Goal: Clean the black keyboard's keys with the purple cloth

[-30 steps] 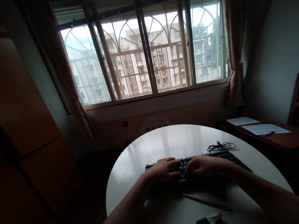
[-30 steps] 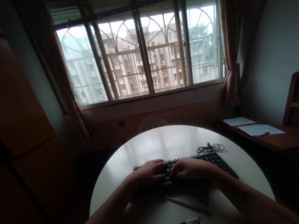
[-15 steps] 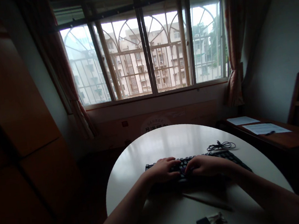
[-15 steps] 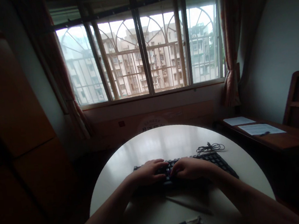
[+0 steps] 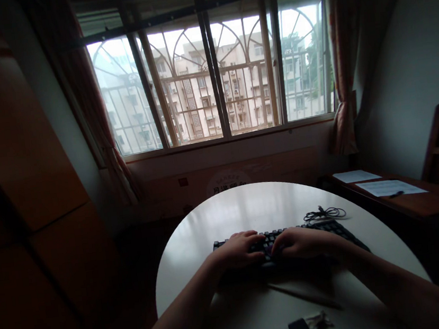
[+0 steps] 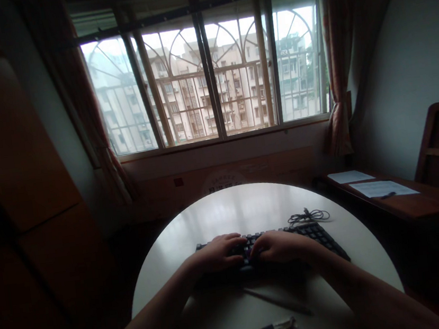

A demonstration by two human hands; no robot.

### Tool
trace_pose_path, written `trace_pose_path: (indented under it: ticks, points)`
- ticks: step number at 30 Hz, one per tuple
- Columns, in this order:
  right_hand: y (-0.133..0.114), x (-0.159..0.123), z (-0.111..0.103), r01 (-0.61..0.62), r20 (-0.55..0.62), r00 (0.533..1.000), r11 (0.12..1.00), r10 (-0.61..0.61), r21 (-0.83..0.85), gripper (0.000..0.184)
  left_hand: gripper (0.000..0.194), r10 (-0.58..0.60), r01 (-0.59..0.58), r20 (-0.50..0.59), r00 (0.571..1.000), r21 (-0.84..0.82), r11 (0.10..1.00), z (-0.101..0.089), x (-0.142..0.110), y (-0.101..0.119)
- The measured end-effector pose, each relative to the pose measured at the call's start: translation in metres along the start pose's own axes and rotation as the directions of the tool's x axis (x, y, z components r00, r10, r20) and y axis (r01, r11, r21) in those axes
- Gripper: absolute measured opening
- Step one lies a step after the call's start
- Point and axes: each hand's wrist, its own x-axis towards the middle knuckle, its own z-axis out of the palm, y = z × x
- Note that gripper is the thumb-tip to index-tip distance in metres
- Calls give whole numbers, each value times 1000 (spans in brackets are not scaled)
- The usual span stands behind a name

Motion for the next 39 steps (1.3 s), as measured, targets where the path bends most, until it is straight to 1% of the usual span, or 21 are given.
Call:
trace_pose_path:
  ticks: [10,15,19,24,33,39]
  points:
    - [0,0,0,-7,-4,1000,1000,7,1,34,59,17,-17,-1,1000,-2,1000,-1,0,0]
    - [1,0,0,-17,-7,1000,1000,17,-15,34,59,5,-6,2,1000,3,1000,0,0,0]
    - [1,0,0,-12,-2,1000,1000,12,1,35,59,16,-16,0,1000,5,1000,0,0,0]
    - [0,-1,-1,-9,2,1000,1000,9,7,35,59,2,-2,9,1000,0,1000,-1,0,1]
    - [-1,0,-1,-16,-6,1000,1000,16,2,34,60,9,-9,-8,1000,0,1000,2,2,-3]
    - [-1,-1,-1,-10,-9,1000,1000,10,4,34,59,8,-8,0,1000,-1,1000,0,0,1]
